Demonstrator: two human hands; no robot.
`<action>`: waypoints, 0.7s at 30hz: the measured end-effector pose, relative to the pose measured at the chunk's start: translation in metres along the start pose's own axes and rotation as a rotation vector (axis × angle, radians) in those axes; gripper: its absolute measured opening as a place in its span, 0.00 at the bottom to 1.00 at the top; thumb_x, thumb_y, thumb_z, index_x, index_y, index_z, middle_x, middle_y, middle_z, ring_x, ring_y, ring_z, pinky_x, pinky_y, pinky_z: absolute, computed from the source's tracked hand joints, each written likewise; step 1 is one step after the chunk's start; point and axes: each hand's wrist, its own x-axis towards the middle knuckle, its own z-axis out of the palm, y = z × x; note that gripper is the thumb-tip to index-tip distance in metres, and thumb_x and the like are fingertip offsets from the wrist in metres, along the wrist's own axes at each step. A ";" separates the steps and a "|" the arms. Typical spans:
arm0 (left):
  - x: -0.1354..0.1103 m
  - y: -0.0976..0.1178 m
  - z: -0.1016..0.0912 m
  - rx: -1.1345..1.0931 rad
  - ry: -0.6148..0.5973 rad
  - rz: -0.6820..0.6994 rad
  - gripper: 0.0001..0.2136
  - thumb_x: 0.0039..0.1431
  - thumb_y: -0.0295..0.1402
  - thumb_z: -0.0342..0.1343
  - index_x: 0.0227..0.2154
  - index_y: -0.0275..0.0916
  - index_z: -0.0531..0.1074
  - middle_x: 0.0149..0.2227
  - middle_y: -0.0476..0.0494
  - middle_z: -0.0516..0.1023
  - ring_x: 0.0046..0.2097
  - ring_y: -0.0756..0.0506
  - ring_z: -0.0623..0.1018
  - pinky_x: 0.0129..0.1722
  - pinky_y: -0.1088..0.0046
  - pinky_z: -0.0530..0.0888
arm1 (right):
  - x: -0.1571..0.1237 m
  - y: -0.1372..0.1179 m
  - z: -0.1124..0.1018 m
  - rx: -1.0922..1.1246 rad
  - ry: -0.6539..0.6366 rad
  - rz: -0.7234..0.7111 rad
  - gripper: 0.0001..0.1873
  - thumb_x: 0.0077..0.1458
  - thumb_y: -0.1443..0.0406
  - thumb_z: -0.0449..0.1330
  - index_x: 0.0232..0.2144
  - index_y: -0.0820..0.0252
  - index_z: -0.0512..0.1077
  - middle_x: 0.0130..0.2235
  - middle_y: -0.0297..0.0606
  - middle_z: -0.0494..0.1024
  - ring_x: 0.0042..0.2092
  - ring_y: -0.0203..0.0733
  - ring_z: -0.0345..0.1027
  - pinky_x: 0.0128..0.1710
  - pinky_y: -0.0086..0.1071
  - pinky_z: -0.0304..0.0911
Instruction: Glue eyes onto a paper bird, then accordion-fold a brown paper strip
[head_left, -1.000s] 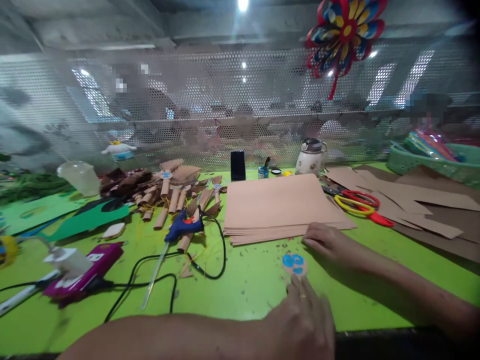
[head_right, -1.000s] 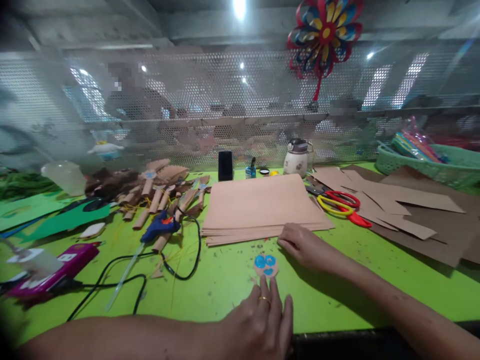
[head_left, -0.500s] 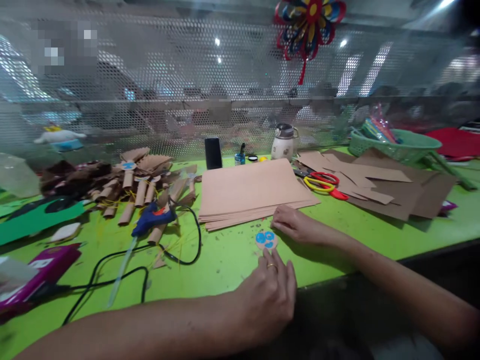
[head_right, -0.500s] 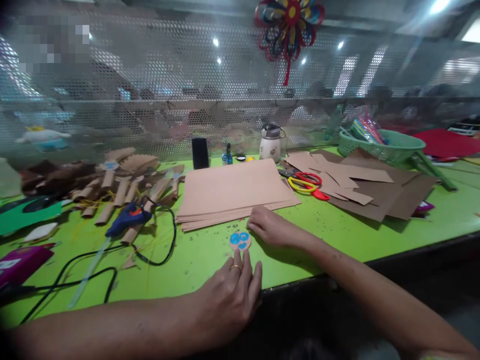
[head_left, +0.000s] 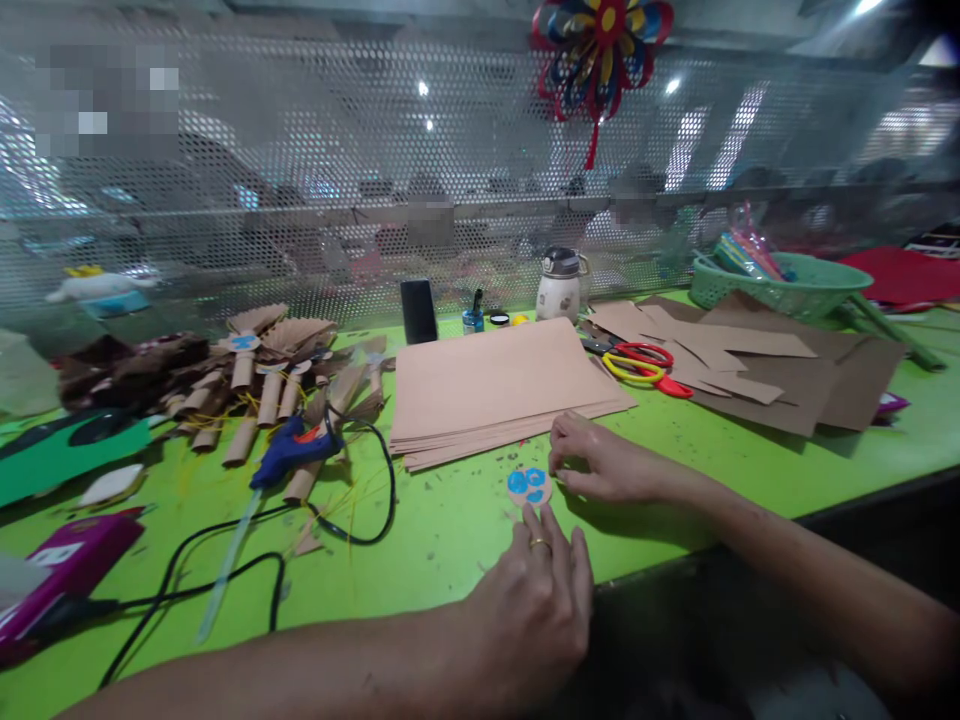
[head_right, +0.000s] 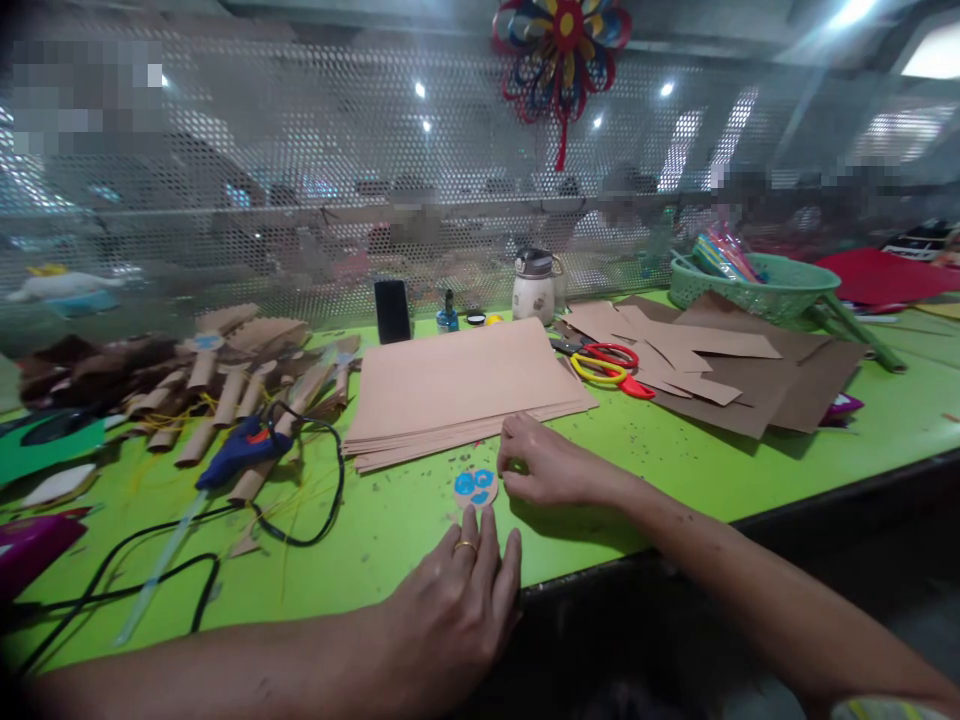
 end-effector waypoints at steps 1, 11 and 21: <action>0.000 0.000 0.000 0.002 0.003 0.002 0.23 0.59 0.32 0.45 0.53 0.18 0.60 0.48 0.13 0.69 0.51 0.27 0.71 0.44 0.50 0.68 | 0.000 0.000 0.001 0.019 -0.001 0.009 0.05 0.49 0.71 0.57 0.29 0.62 0.74 0.34 0.40 0.67 0.39 0.42 0.59 0.41 0.36 0.58; 0.000 0.001 0.002 0.009 0.008 0.009 0.24 0.60 0.32 0.44 0.54 0.17 0.60 0.49 0.12 0.69 0.51 0.27 0.71 0.45 0.49 0.67 | 0.007 -0.005 0.009 0.293 0.072 0.128 0.05 0.50 0.68 0.59 0.25 0.63 0.75 0.29 0.37 0.69 0.34 0.38 0.63 0.35 0.31 0.59; 0.000 -0.002 0.000 -0.061 0.024 -0.034 0.24 0.61 0.36 0.44 0.53 0.20 0.61 0.48 0.15 0.70 0.50 0.29 0.72 0.44 0.51 0.68 | 0.010 -0.002 0.012 0.524 0.099 0.265 0.05 0.47 0.67 0.59 0.22 0.63 0.72 0.27 0.36 0.69 0.29 0.35 0.63 0.29 0.29 0.58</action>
